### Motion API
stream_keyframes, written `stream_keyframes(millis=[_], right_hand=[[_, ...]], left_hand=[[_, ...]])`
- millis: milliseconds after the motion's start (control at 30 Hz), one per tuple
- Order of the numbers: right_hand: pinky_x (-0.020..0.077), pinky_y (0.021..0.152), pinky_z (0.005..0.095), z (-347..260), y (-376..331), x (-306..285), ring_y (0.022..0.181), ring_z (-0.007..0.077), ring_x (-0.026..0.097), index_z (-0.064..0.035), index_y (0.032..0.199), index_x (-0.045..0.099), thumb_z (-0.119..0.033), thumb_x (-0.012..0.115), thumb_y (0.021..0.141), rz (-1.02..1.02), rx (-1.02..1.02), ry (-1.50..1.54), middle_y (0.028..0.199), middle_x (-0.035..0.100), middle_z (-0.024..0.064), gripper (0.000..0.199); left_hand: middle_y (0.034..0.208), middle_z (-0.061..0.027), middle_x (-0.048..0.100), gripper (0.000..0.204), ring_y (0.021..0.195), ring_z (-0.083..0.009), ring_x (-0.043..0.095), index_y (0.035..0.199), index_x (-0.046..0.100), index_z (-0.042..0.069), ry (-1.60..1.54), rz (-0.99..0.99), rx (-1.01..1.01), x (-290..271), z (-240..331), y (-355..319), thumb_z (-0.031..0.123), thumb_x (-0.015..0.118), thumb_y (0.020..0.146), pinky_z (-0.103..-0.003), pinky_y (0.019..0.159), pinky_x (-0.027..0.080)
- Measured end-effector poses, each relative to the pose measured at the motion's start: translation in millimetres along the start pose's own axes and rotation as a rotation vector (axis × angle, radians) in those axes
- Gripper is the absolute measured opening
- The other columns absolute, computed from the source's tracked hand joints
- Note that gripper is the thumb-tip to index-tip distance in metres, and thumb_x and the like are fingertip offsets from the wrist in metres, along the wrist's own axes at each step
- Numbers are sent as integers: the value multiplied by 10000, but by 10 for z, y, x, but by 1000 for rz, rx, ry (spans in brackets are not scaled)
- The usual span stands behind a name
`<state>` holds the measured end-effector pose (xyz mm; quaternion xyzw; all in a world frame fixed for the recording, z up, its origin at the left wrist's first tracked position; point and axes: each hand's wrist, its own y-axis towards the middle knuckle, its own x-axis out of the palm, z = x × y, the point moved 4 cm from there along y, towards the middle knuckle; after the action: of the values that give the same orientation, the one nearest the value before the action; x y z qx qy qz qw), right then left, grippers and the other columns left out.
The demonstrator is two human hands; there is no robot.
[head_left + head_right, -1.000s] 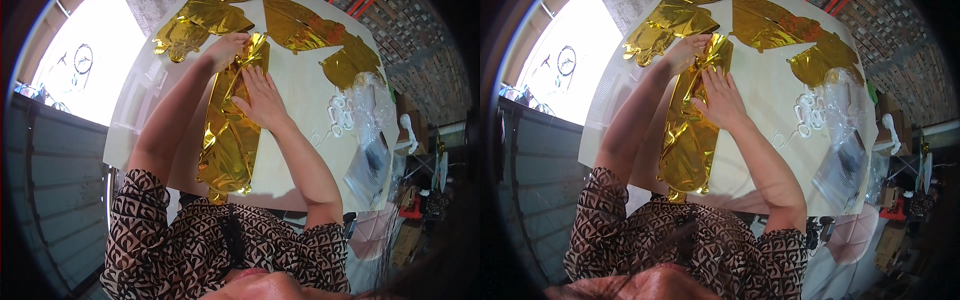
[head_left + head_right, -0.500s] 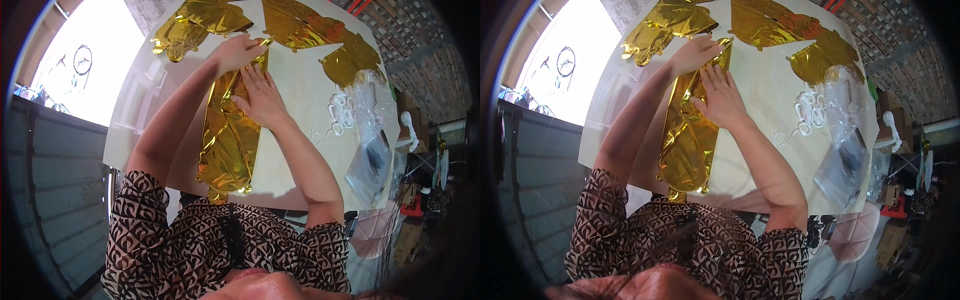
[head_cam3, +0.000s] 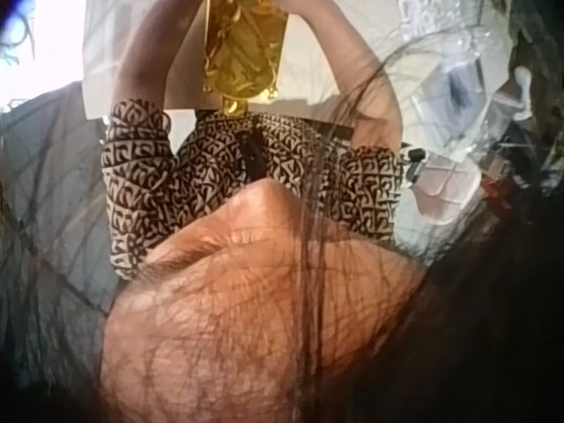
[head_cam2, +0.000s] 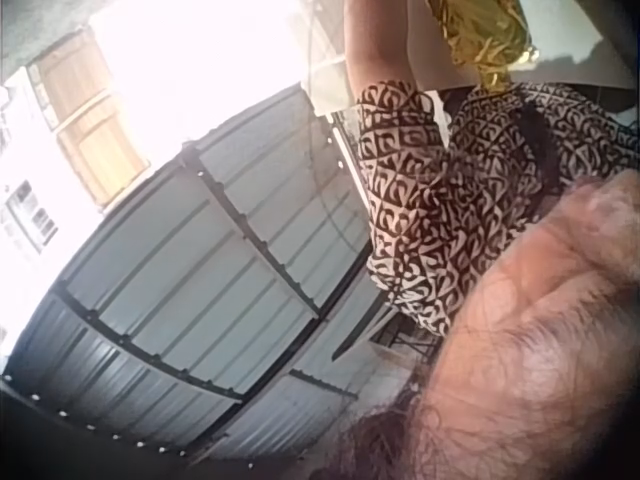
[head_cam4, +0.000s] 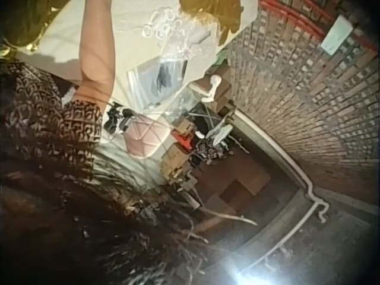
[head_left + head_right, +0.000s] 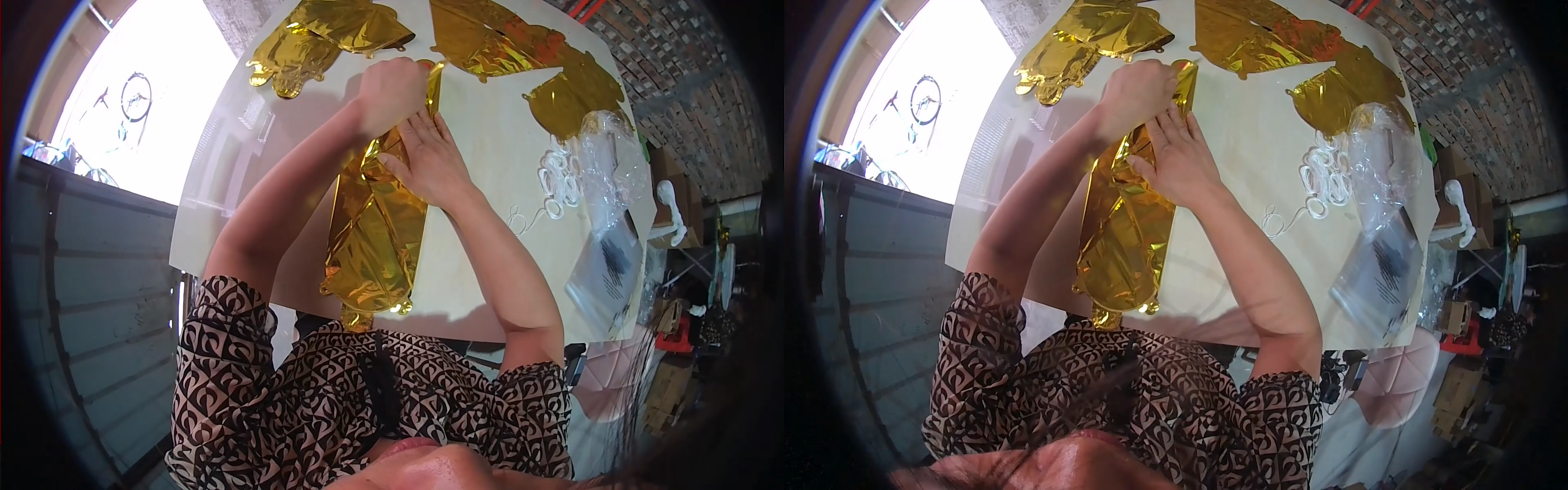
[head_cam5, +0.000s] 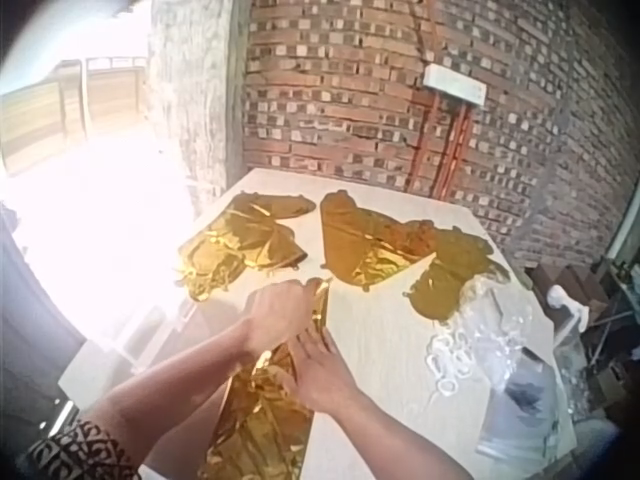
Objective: Folding a gold foil balloon into a compact square shape.
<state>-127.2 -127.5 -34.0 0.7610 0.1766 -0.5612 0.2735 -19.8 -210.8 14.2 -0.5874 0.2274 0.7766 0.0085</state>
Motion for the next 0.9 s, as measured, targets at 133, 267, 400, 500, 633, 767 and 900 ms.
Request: stream_keyframes(millis=[133,267,400,500,633,767,900], right_hand=[[127,1246,436,-25,2,-32,1525,311,181,16,1545,271,-517,482,996,2,0,4,1611,276,196,794],[132,1243,439,-24,10,-20,1524,317,185,4,1551,265,-515,487,995,-17,2,-17,1613,276,189,793],[129,1244,438,-31,19,-4,1522,318,190,-1,1553,266,-503,494,993,-12,2,-6,1611,273,198,786],[127,1244,437,-29,20,-17,1522,318,190,-3,1554,264,-497,494,993,-2,0,6,1611,267,208,781],[125,1244,437,23,-9,-7,1523,320,186,-17,1559,257,-490,498,993,-9,15,4,1614,257,211,775],[126,1244,436,-61,14,-29,1524,322,185,-26,1561,258,-486,503,991,10,-10,19,1616,254,208,772],[132,1242,437,-32,3,-26,1523,323,187,-25,1558,264,-484,504,993,-7,10,23,1622,245,200,766]], left_hand=[[867,-206,695,282,841,-389,681,958,693,36,-230,-9,-311,-48,-134,8,290,583,902,-465,751,541],[786,-169,678,342,722,-295,666,962,661,1,-396,-67,-291,-33,-277,18,327,672,859,-408,690,514],[721,-81,643,382,688,-201,619,938,659,-4,-595,22,-314,66,-501,45,355,742,839,-359,659,488],[816,-125,712,372,741,-235,668,937,689,-29,-871,-22,-558,130,-599,22,321,735,820,-375,709,525],[754,-46,659,331,686,-124,587,938,718,8,-1093,-93,-643,95,-472,-37,303,789,807,-309,638,486],[729,-20,618,278,658,-106,550,936,738,48,-1000,57,-524,87,-645,-20,287,805,810,-266,597,455],[824,33,630,307,757,-53,543,1015,707,60,-1116,-244,-648,116,-669,-49,297,801,845,-189,656,422]])
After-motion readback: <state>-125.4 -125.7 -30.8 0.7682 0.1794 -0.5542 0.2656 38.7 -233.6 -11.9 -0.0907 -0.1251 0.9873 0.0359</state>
